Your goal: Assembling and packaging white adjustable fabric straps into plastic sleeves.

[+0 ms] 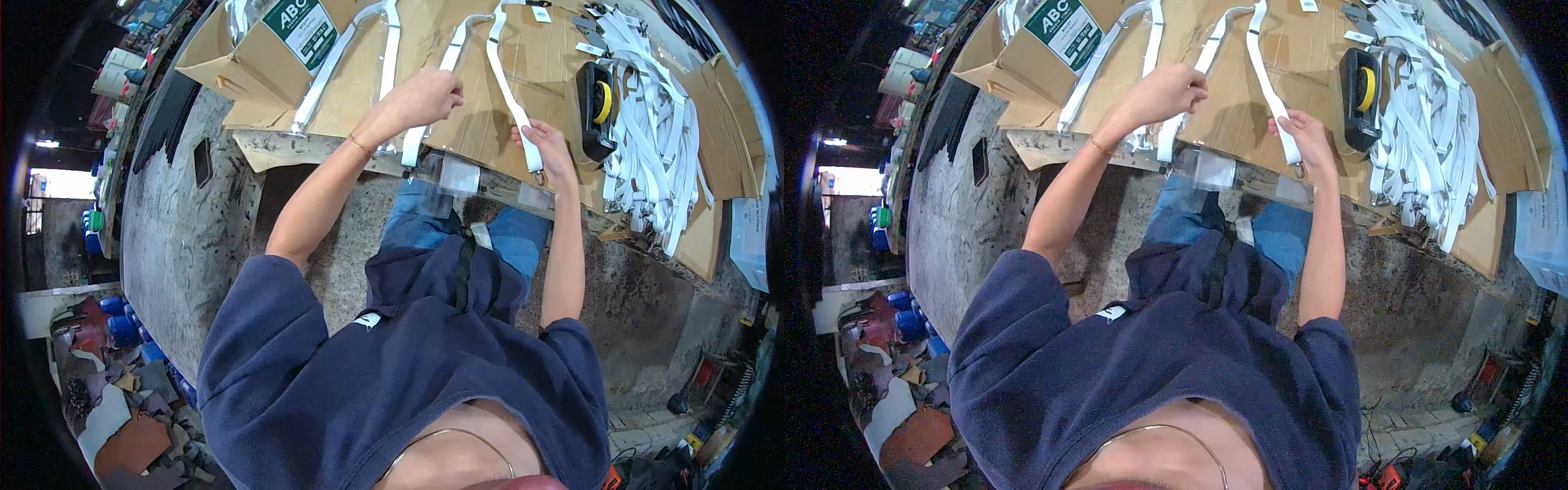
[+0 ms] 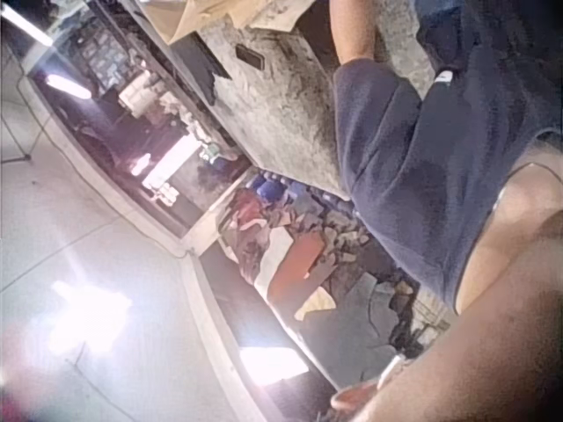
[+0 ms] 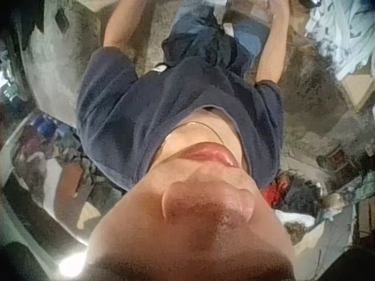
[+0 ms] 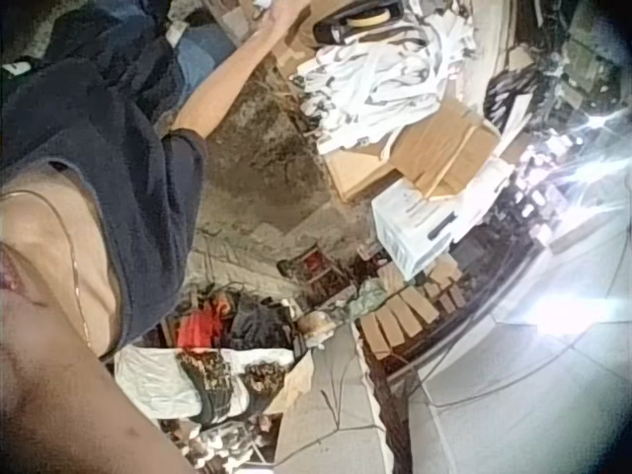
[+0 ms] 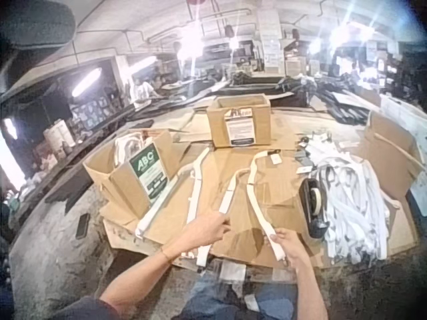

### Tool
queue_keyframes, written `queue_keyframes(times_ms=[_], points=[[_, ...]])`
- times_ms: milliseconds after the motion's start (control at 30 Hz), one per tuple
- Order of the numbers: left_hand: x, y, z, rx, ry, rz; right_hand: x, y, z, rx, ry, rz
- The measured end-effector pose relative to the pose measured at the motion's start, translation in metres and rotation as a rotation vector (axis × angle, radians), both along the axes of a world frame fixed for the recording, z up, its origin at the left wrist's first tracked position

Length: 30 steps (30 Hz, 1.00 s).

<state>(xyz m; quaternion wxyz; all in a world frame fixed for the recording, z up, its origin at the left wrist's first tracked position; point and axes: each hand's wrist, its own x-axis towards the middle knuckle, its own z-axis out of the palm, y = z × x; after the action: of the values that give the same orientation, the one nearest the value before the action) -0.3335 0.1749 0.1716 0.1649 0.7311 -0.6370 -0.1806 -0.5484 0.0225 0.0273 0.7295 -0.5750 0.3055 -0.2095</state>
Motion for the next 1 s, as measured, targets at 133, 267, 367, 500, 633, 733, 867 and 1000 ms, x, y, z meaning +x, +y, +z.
queue_keyframes(times_ms=[133,267,367,500,633,733,867,1000], points=[[0.000,0.002,0.004,-0.008,-0.023,0.001,0.000,-0.002,-0.004,-0.007,-0.013,-0.016],[-0.002,0.004,0.003,-0.013,0.018,0.021,0.005,0.017,0.001,-0.127,0.014,-0.186],[0.003,0.012,-0.007,-0.090,-0.015,0.010,0.011,0.081,0.047,-1.289,0.189,-0.294],[0.003,0.000,-0.006,-0.005,0.017,0.006,0.021,0.104,0.022,-1.279,0.279,0.279],[0.006,-0.002,-0.008,-0.114,-0.055,-0.015,0.021,0.103,0.017,-1.329,0.338,0.333],[0.013,-0.008,0.014,-0.200,-0.087,0.029,0.024,0.102,0.018,-1.321,0.338,0.299],[0.055,-0.036,0.074,-0.164,-0.354,0.065,0.024,0.101,0.013,-1.290,0.260,0.300],[0.065,-0.032,0.137,-0.667,-0.593,0.036,0.023,0.095,0.004,-1.283,0.168,0.228]])
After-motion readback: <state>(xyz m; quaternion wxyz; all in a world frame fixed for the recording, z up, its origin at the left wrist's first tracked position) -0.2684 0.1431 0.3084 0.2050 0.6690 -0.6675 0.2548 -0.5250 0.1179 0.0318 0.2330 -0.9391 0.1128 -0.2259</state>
